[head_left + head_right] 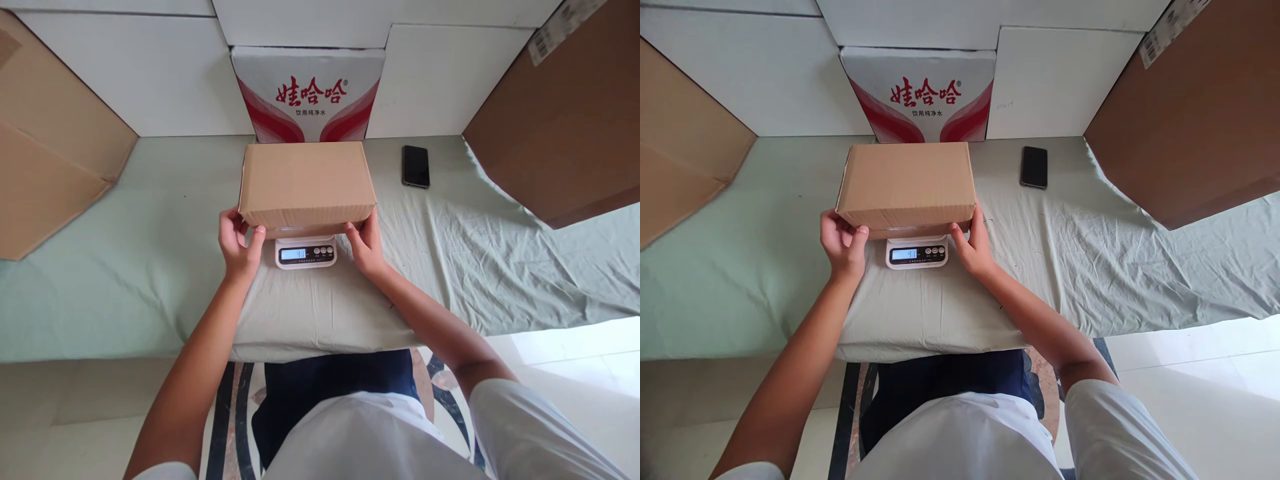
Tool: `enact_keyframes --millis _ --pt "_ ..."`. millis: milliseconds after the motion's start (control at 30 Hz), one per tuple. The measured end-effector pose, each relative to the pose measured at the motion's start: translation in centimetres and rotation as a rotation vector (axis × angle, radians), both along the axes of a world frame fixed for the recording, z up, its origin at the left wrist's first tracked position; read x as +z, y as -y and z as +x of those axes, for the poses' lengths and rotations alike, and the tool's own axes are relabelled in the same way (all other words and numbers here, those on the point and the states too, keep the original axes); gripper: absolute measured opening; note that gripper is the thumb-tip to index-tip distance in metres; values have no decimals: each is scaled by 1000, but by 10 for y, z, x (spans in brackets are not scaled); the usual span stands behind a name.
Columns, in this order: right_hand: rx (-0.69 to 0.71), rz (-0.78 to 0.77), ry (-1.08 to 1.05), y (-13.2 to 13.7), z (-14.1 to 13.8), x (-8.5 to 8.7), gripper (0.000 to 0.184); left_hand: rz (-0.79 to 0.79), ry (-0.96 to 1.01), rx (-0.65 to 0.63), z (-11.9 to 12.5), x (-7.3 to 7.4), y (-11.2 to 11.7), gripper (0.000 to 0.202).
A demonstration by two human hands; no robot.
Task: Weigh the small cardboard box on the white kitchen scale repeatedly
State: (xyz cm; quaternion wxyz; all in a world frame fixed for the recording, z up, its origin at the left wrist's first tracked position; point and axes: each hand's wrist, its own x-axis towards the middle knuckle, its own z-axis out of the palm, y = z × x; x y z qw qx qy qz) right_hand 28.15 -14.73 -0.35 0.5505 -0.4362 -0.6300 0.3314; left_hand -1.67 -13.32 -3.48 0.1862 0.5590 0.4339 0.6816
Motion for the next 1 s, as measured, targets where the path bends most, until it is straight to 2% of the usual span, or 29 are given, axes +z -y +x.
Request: enact_keyframes --millis 267,633,767,867,1000 --pt "27 95 -23 -4 11 -11 92 19 1 5 -1 2 -1 73" --pt "3 35 -48 5 5 6 91 4 -6 59 1 12 -3 80" --pt "-11 15 -50 6 7 9 95 55 24 43 -1 13 -5 72" --pt "-37 24 -52 6 7 9 91 75 73 7 -8 11 -7 62" --pt "-119 40 -154 1 10 2 76 41 87 64 -20 8 -11 64"
